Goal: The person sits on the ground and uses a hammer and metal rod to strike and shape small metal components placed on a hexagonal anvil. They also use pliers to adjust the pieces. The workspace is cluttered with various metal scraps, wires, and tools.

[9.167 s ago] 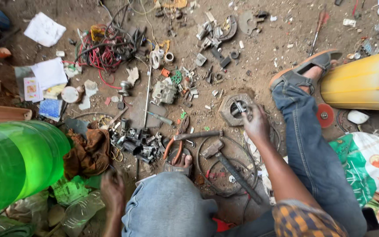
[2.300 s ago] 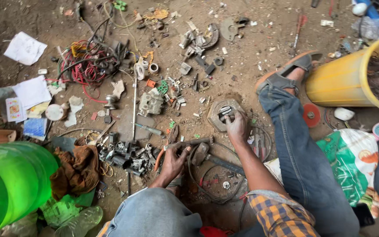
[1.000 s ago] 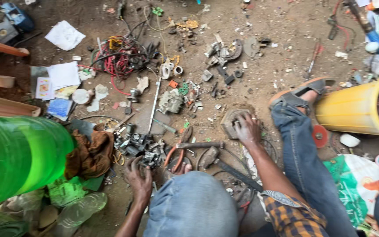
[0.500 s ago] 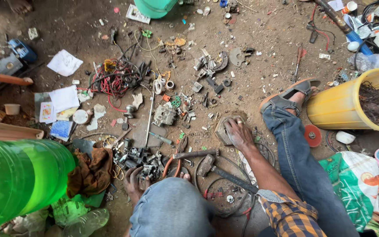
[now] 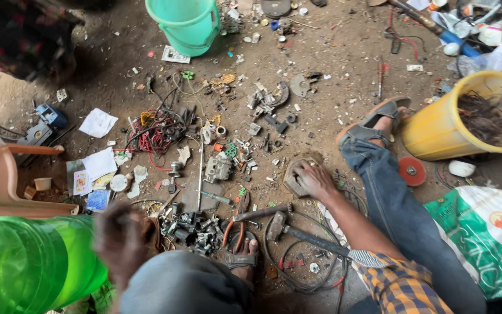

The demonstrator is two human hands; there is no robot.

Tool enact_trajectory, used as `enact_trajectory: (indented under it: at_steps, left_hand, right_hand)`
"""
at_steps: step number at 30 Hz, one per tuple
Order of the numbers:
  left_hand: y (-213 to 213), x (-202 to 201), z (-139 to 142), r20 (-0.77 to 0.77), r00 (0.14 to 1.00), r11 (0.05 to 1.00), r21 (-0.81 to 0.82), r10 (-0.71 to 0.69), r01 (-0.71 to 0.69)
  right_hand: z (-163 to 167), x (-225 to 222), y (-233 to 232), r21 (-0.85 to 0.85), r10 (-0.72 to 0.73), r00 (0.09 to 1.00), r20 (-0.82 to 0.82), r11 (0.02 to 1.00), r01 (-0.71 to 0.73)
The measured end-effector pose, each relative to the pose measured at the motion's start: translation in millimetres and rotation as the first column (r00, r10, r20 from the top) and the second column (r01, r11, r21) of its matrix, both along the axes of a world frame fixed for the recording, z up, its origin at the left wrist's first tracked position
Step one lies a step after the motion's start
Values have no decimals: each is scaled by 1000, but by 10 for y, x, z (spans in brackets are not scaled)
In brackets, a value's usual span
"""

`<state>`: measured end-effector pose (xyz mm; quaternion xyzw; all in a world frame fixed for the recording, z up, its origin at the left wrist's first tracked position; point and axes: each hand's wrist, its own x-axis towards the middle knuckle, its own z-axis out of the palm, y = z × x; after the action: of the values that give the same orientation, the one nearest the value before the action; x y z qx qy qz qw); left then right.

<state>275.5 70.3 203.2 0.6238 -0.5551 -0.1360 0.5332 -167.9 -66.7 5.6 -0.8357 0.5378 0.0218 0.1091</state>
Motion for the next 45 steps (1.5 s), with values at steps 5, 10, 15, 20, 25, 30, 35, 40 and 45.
enact_trajectory:
  at_steps: [5, 10, 15, 20, 25, 30, 35, 40, 45]
  left_hand:
    - [-269, -366, 1658, 151, 928, 935, 164, -339, 315]
    - [-148, -1275, 2276, 314, 637, 707, 230, -704, 668]
    - [-54, -1818, 2238, 450, 328, 526, 442, -831, 727]
    - [-325, -1669, 2078, 267, 527, 565, 609, -807, 556]
    - [-370, -1448, 2063, 190, 636, 605, 587, -748, 538]
    - [-326, -1277, 2068, 142, 639, 604, 530, -756, 595]
    - [-346, -1184, 1962, 42, 568, 531, 417, -822, 738]
    - [-360, -1201, 1972, 32, 553, 523, 377, -832, 764]
    - [-308, -1145, 1955, 12, 570, 522, 419, -822, 743]
  right_hand:
    - [-85, 117, 734, 86, -394, 895, 208, 919, 384]
    - [-296, 261, 1534, 505, -396, 916, -67, 778, 374]
    - [-232, 239, 1569, 541, -362, 927, -97, 763, 355]
    - [24, 101, 1485, 661, -525, 843, 118, 675, 328]
    - [412, 197, 1329, 582, -729, 479, 489, 682, 443]
    - [479, 299, 1250, 226, -490, 305, 817, 758, 612]
    - [35, 319, 1278, 287, -616, 292, 731, 666, 688]
    - [-329, 231, 1251, 651, -913, 154, 378, 380, 658]
    - [-418, 108, 1205, 528, -760, 113, 640, 543, 653]
